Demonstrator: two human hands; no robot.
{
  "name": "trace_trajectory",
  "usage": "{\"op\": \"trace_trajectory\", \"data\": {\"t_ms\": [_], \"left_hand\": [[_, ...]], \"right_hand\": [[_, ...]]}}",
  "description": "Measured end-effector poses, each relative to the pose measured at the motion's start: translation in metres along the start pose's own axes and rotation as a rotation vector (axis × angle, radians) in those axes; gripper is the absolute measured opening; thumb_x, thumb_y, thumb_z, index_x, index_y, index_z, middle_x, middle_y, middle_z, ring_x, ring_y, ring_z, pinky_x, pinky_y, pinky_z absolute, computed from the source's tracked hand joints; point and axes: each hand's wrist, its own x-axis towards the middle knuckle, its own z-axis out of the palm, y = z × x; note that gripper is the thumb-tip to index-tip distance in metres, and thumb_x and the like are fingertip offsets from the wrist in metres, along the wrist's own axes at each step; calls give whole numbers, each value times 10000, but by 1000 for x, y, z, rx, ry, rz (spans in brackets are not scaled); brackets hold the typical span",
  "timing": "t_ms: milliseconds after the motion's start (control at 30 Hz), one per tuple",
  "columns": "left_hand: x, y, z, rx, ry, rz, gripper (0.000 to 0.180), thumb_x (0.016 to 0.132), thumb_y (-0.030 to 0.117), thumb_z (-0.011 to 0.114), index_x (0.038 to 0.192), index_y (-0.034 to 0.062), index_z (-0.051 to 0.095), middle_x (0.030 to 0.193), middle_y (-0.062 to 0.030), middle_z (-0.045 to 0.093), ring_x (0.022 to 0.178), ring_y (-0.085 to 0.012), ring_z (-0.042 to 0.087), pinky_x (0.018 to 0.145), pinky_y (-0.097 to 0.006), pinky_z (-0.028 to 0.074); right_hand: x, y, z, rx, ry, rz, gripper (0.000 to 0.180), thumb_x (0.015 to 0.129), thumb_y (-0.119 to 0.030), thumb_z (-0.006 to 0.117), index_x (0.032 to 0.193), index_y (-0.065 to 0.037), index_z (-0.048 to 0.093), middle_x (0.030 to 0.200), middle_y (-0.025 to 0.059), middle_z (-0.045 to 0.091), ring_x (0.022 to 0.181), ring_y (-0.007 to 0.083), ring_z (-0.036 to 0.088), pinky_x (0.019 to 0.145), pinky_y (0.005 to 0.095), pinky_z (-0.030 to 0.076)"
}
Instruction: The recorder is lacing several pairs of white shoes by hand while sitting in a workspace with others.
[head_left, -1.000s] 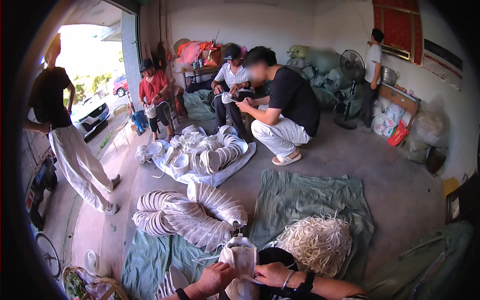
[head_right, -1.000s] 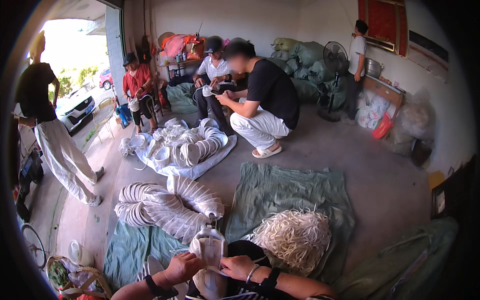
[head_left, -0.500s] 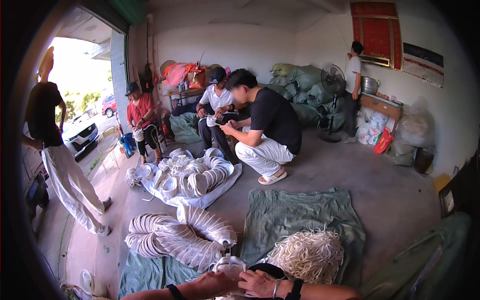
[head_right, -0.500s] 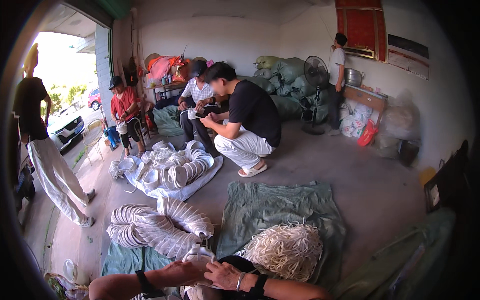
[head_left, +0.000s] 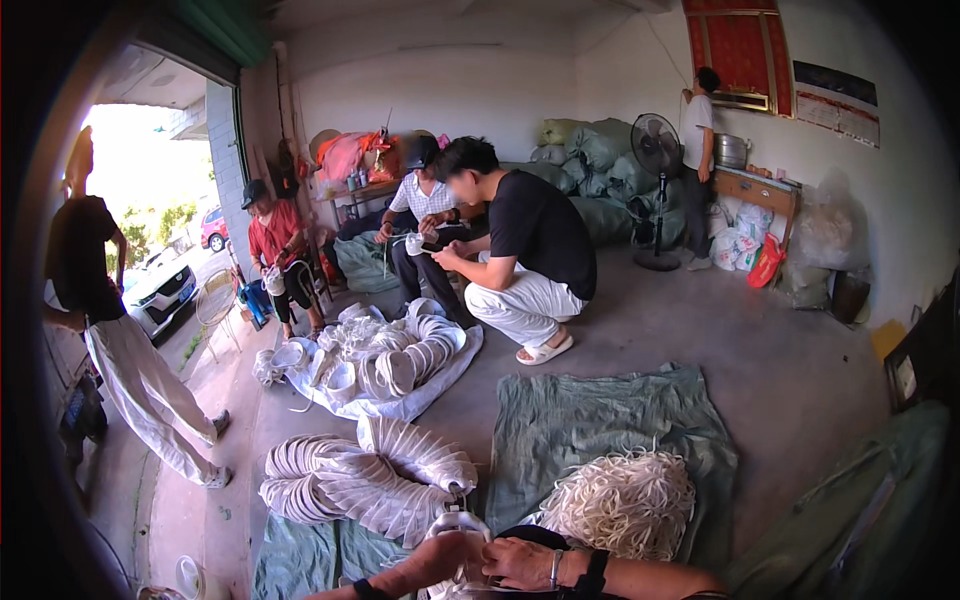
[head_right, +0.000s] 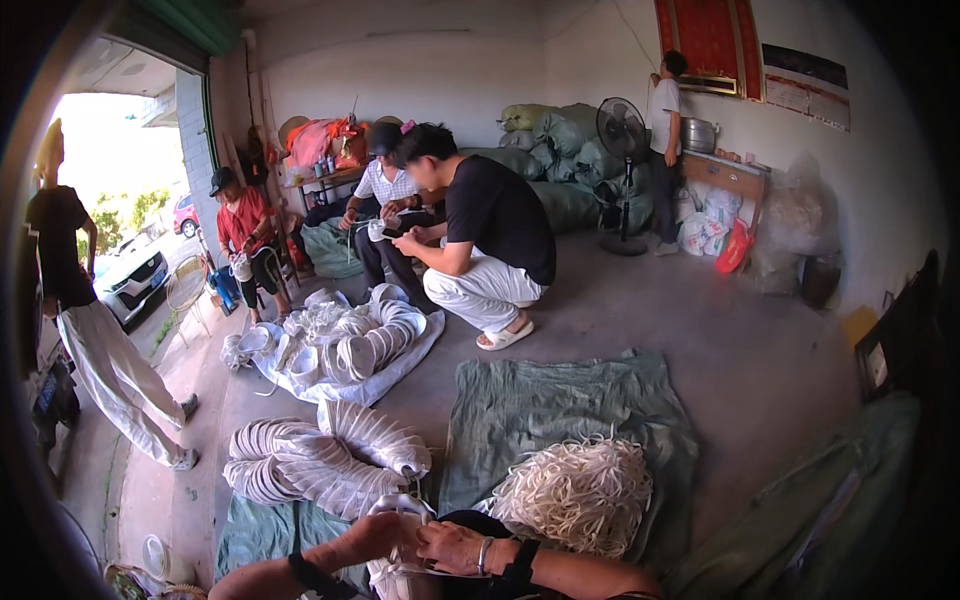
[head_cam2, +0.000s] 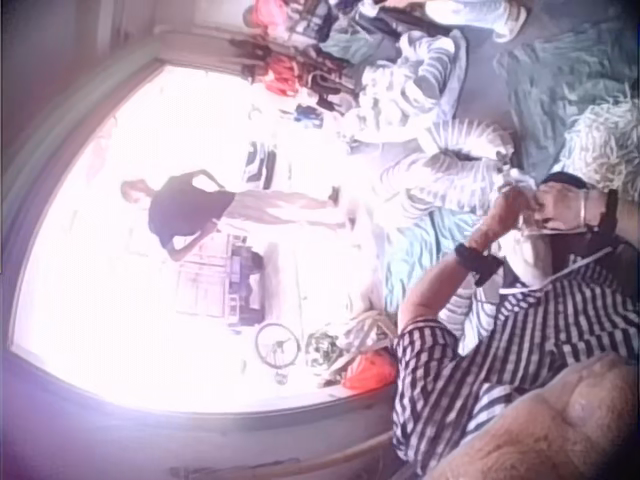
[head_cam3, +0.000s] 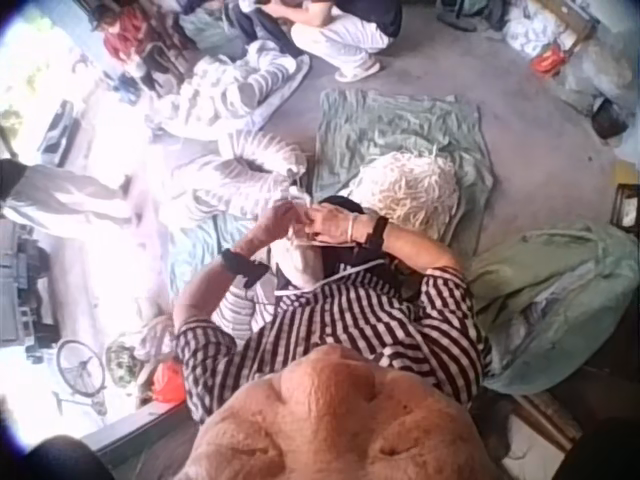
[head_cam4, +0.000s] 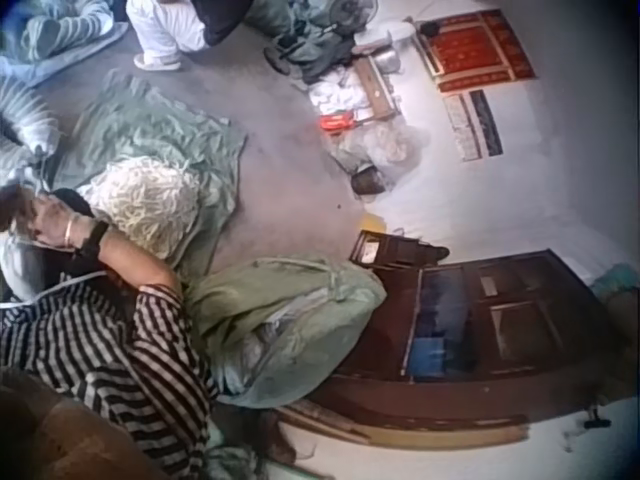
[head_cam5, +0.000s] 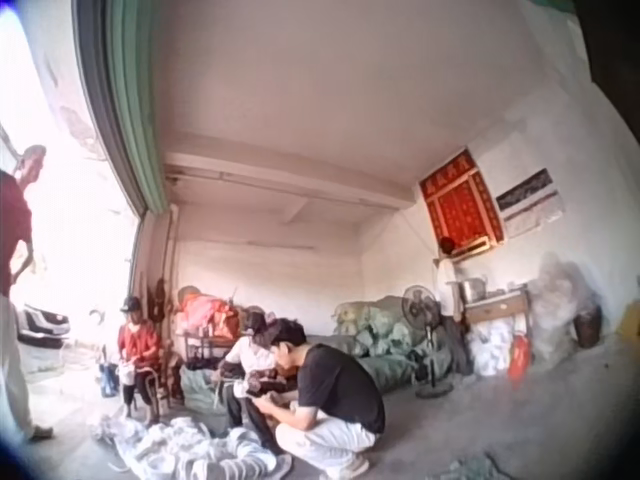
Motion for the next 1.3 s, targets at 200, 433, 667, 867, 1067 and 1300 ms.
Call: {"op": "trace_trajectory", "data": {"t_ms": [200,433,667,867,1067,1300], "left_hand": [[20,37,8,-467,-350,-616,176,879,143,507,1009,67,599,713,-37,560,615,-120,629,448,-230,484],[7,-17,48,186,-534,36,143,829,186,557,925,89,603,690,-34,578,626,-178,620,508,-302,505],[-13,28,6,-211,-155,-257,105,866,155,537,892,66,587,703,-20,579,611,-173,597,526,-290,506],[-26,70,-37,-866,503,-832,164,914,150,536,907,-12,562,715,-40,572,582,-79,538,532,-224,473],[-30,32,-38,-970,788,-853,162,922,202,515,914,42,536,740,-34,566,518,-74,498,461,-225,456],[-324,-136,-83,-864,1648,-1206,304,920,215,285,1030,73,529,1150,-97,585,979,-214,608,782,-368,494]], "right_hand": [[-10,-1,0,-30,-23,63,290,652,-190,712,884,-84,575,977,75,485,945,236,500,812,366,417],[-19,1,21,-100,294,38,256,681,-194,700,882,-99,573,1008,59,521,907,223,528,848,339,400],[-21,-8,6,37,209,77,225,725,-186,666,917,-104,582,1027,40,535,912,204,548,833,345,404],[11,-45,-9,455,78,426,392,833,-173,566,1201,-82,464,804,176,619,679,333,623,596,418,485],[42,-33,-6,1128,-111,672,263,911,-245,511,873,-11,626,691,62,645,591,116,623,515,265,489],[-200,126,-103,1917,1228,849,126,824,-31,511,940,19,514,828,105,579,714,167,576,644,272,494]]}}
